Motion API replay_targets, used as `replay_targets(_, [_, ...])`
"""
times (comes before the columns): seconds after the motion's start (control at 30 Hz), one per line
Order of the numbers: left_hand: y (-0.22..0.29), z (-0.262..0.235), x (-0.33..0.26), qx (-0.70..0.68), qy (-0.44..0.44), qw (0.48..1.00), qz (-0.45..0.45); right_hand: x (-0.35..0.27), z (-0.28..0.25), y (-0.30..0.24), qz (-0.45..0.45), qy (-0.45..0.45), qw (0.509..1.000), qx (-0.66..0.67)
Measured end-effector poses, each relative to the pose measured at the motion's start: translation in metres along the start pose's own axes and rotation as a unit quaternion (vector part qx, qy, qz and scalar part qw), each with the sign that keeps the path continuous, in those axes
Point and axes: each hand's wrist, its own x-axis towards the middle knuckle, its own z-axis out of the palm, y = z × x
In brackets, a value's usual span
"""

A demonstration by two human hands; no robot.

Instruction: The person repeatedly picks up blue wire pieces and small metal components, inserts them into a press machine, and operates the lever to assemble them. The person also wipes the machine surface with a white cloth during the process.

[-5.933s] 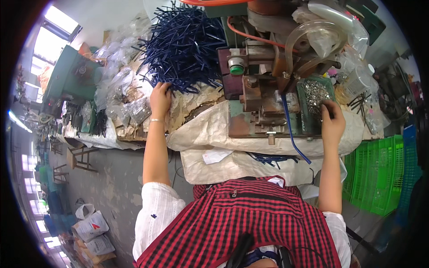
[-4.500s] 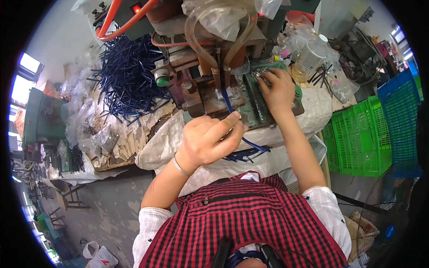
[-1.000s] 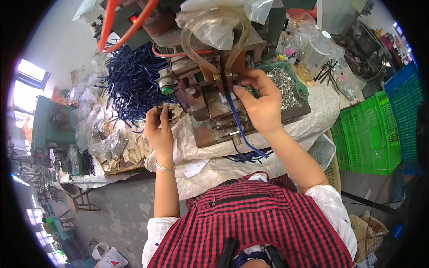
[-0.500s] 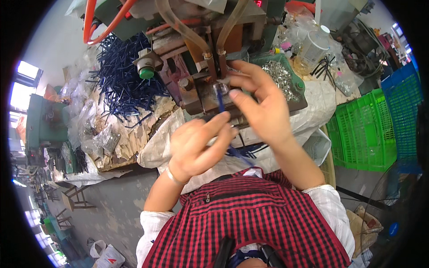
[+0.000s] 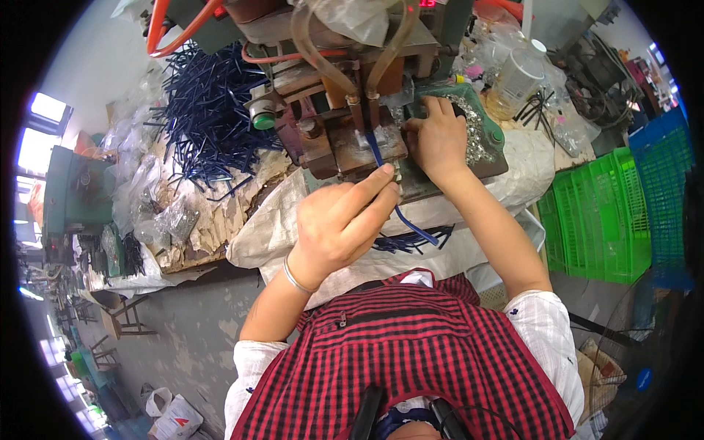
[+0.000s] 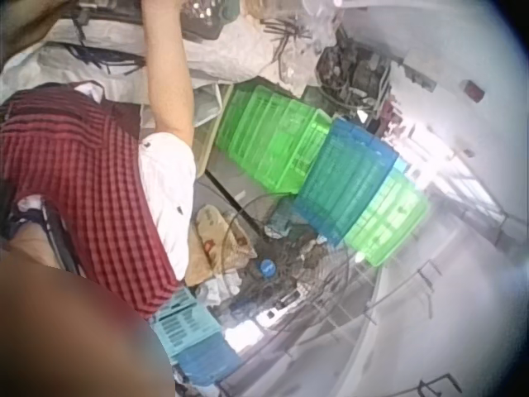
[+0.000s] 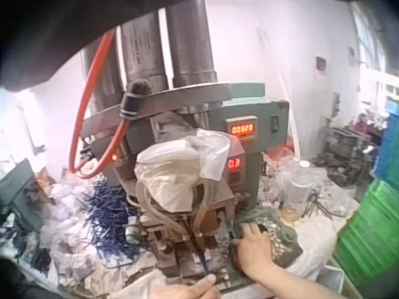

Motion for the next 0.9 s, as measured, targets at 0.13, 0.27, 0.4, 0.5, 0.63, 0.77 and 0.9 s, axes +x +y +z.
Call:
replay_targets(0.13, [0.001, -0.011, -0.041, 0.044, 0.047, 0.996, -0.062, 0.003, 0.009, -0.004, 0.003, 0.021, 1.000, -0.005])
replay_targets(0.27, [-0.027, -0.038, -0.090, 0.116, 0.071, 0.973, -0.186, 0.005, 0.006, -0.006, -0.002, -0.012, 0.999, -0.040])
replay_targets(0.4, [-0.068, -0.092, -0.136, 0.180, 0.159, 0.914, -0.328, 0.004, 0.015, -0.012, -0.056, 0.013, 0.995, -0.085])
replay_targets(0.5, [-0.097, -0.131, -0.152, 0.218, 0.126, 0.877, -0.410, 0.004, 0.016, -0.008, -0.044, 0.063, 0.995, -0.070])
replay_targets(0.63, [-0.138, -0.144, -0.170, 0.296, -0.194, 0.841, -0.408, 0.012, -0.030, 0.005, 0.079, 0.076, 0.980, 0.164])
replay_targets(0.77, [-0.169, -0.120, -0.216, 0.364, -0.270, 0.829, -0.328, -0.021, -0.030, 0.036, 0.238, 0.077, 0.903, 0.349])
replay_targets(0.9, [-0.166, -0.117, -0.193, 0.307, -0.249, 0.870, -0.296, -0.059, -0.050, 0.038, 0.285, 0.057, 0.855, 0.429])
